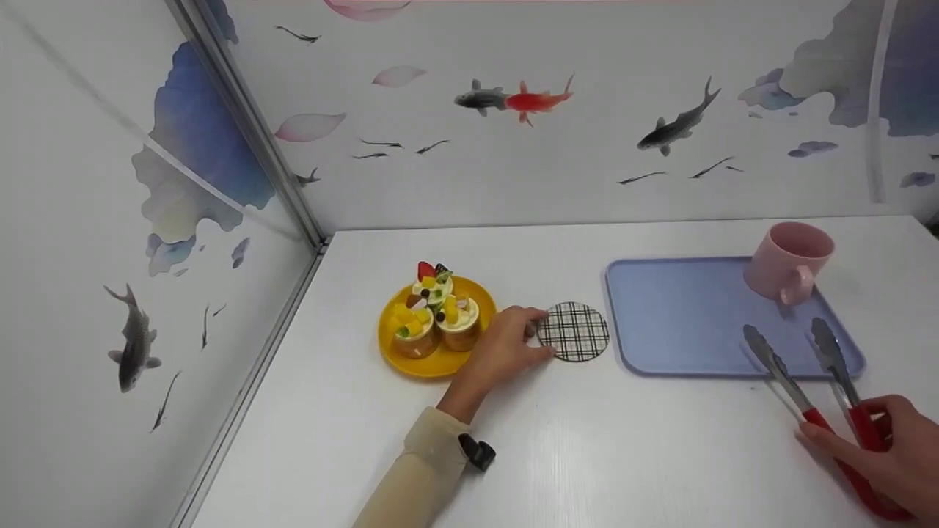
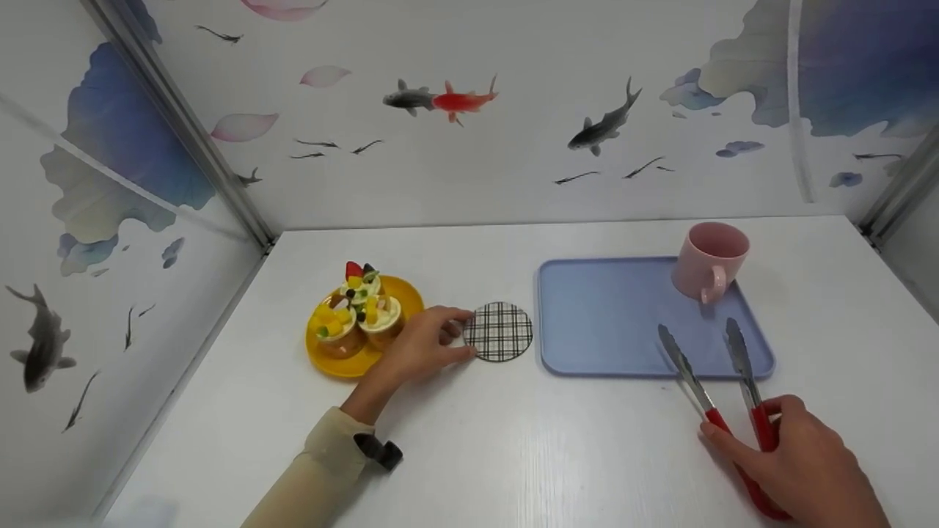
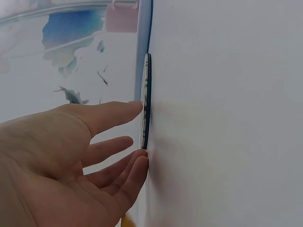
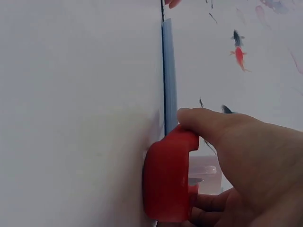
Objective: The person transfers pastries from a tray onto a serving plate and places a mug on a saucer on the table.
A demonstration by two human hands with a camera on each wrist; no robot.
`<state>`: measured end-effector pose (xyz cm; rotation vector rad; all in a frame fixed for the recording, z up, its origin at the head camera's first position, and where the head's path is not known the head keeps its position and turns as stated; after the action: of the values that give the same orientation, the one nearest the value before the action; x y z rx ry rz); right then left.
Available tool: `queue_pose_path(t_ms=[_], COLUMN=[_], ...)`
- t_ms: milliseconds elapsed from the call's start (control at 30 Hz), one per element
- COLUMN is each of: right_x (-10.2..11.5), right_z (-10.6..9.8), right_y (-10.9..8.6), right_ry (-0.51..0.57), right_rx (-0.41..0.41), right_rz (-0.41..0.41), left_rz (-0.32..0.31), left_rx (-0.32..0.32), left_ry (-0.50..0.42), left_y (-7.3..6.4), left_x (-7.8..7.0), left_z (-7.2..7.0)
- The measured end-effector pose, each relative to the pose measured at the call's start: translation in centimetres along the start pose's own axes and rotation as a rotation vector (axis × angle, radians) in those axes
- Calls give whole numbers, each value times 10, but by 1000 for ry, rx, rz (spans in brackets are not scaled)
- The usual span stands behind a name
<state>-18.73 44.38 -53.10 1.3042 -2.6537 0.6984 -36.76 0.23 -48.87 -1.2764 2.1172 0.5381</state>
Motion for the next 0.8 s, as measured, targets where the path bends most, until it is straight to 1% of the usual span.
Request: queue_pose_path(t_ms=[200,433,567,667,800], right_x=[1,5,7,9,11], right_z=[3,1,-3,-10,-20], right_y=[-2,-3,-2,0,4], right_ry=[-2,-3,7,37,70], right_rx=[30,13,6,-41,-128], right_rz=[-4,-46,-43,-46,-72], left_rz=[11,10,5,4,2], left_rx=[-4,-3,-3,-8,-15], left_ry=[10,20,20,7,-13], left_y=[0,1,1,1,1], left_x=[0,0,0,1,2], left_z=[1,0,0,0,2])
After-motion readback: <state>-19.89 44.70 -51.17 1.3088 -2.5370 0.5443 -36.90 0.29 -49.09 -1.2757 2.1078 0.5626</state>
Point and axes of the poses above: each hand's wrist, its own y-axis towards the middle knuckle, its own z-axis out of the palm, x = y × z, the point moved 8 cm from there along y, towards the middle knuckle, and after that the axes turned 7 degrees about z, right-handed, at the moved point
